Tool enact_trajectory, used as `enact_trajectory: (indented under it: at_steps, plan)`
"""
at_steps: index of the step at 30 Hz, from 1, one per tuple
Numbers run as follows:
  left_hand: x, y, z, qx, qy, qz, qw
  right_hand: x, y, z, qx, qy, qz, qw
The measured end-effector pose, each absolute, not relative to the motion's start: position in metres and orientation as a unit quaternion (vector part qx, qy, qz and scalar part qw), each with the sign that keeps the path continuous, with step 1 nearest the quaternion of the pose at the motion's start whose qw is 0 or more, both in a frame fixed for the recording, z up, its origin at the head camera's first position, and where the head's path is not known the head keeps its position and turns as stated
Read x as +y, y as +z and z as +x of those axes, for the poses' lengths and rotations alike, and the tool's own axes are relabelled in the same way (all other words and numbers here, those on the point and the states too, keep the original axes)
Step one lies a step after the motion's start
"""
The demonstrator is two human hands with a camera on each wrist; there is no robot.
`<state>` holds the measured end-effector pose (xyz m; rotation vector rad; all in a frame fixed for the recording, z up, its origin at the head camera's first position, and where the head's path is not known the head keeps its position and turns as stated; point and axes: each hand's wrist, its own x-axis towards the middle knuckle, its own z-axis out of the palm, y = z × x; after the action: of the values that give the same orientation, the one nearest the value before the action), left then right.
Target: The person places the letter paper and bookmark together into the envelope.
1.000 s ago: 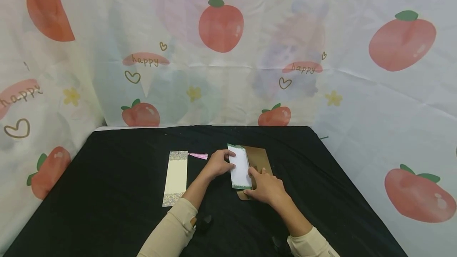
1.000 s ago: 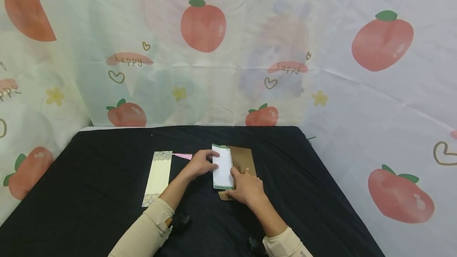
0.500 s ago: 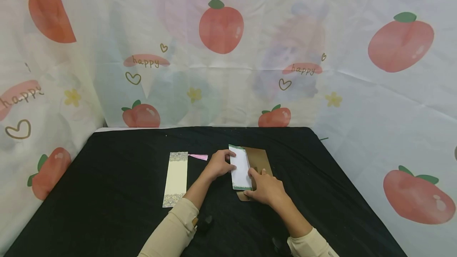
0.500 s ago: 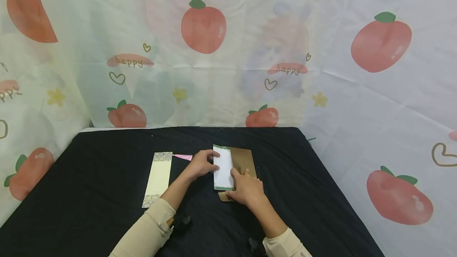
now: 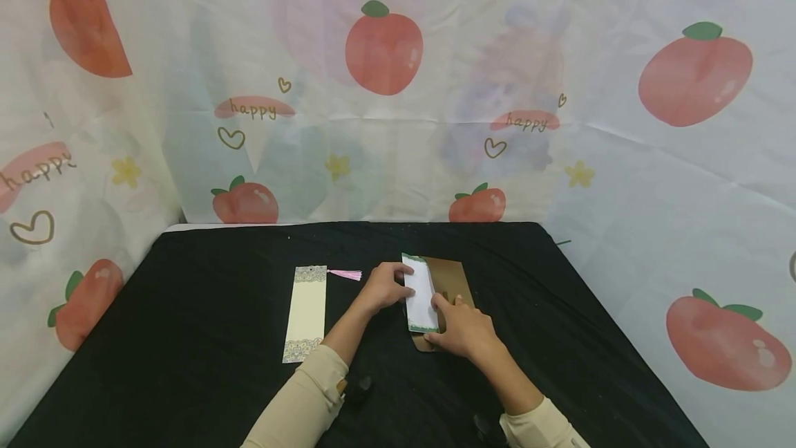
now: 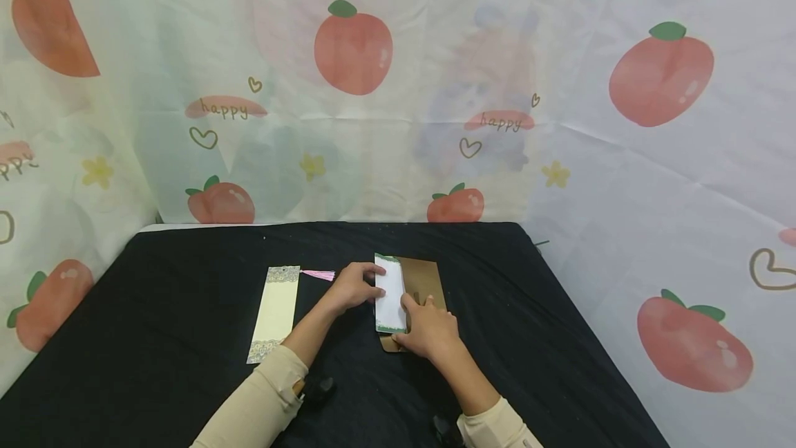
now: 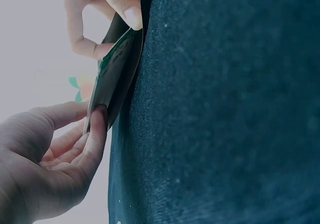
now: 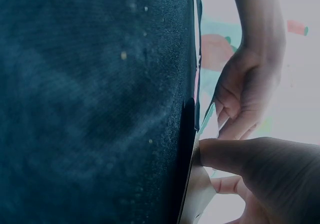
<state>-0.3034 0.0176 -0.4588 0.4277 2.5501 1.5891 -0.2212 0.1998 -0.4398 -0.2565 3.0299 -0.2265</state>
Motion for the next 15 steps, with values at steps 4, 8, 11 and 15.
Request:
enact_trajectory:
  at_steps: [4, 8, 11, 15]
  plan:
    - [0.0173, -0.4584, -0.3038, 0.834, 0.53, 0.139, 0.06, 0.1999, -0.44, -0.2215, 0.993, -0.073, -0.083, 0.047]
    - [0.0174, -0.4588, -0.304, 0.832, 0.533, 0.139, 0.063, 0.2, -0.4404, -0.2215, 0.993, -0.073, -0.083, 0.046]
    - [0.0183, -0.4597, -0.3046, 0.833, 0.531, 0.143, 0.058, 0.2007, -0.4409, -0.2209, 0.993, -0.074, -0.083, 0.044]
    - [0.0192, -0.4606, -0.3059, 0.842, 0.517, 0.15, 0.042, 0.201, -0.4419, -0.2209, 0.993, -0.074, -0.084, 0.042]
